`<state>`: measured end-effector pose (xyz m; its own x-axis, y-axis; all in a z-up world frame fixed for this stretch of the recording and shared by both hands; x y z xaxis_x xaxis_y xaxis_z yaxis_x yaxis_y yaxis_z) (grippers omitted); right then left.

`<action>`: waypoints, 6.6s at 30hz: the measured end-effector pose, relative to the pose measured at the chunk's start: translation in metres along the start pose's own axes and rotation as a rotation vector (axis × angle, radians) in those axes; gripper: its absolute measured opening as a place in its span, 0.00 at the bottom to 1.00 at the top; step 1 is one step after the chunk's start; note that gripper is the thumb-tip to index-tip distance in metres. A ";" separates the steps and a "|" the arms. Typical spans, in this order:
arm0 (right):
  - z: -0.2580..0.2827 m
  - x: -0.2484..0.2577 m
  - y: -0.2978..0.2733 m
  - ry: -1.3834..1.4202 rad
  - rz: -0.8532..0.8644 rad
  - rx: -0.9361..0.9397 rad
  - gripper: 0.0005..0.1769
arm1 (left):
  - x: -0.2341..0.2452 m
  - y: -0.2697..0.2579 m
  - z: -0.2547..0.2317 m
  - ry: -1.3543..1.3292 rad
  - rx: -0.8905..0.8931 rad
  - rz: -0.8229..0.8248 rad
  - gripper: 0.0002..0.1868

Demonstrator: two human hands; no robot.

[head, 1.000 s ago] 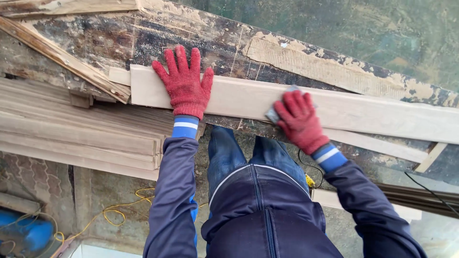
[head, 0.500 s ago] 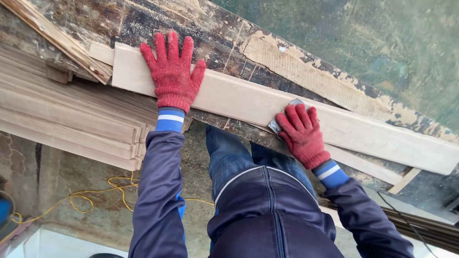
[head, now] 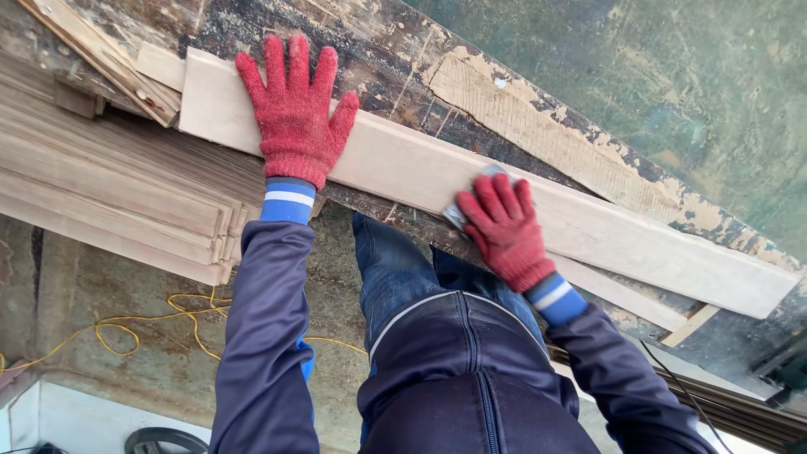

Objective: The person is manually sanding a wooden plank using a sanding block.

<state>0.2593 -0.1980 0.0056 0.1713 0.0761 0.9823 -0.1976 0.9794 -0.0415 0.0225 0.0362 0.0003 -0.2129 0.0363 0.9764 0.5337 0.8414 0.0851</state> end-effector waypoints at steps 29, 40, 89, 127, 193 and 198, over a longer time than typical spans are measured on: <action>0.107 -0.035 0.128 0.042 -0.043 0.095 0.41 | 0.004 0.002 0.002 -0.124 -0.018 0.019 0.31; -0.050 -0.014 -0.072 -0.127 0.033 -0.161 0.33 | 0.004 0.006 0.002 -0.079 0.008 0.064 0.29; -0.076 -0.014 -0.091 0.105 -0.090 -0.010 0.36 | -0.049 -0.008 -0.228 -0.052 -0.048 0.018 0.32; -0.154 -0.023 -0.200 -0.031 -0.147 -0.253 0.36 | -0.058 -0.013 -0.229 0.020 -0.137 0.036 0.31; -0.319 -0.049 -0.358 -0.090 -0.010 -0.870 0.40 | -0.088 -0.019 -0.328 0.110 -0.053 0.116 0.36; -0.298 -0.069 -0.332 -0.087 -0.036 -1.134 0.40 | -0.087 -0.021 -0.330 0.119 -0.126 0.034 0.36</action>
<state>0.6011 -0.4723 -0.1031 0.0831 0.0746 0.9938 0.8007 0.5887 -0.1111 0.2997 -0.1628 -0.0204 -0.0986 -0.0063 0.9951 0.6389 0.7663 0.0681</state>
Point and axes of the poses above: each hand's wrist, its own y-axis towards the middle knuckle, its own x-axis out of the back of the hand, z = x × y, the point moved 5 cm from there along y, towards the middle knuckle, and after that the axes turned 7 degrees about -y, right-handed, at the moved point
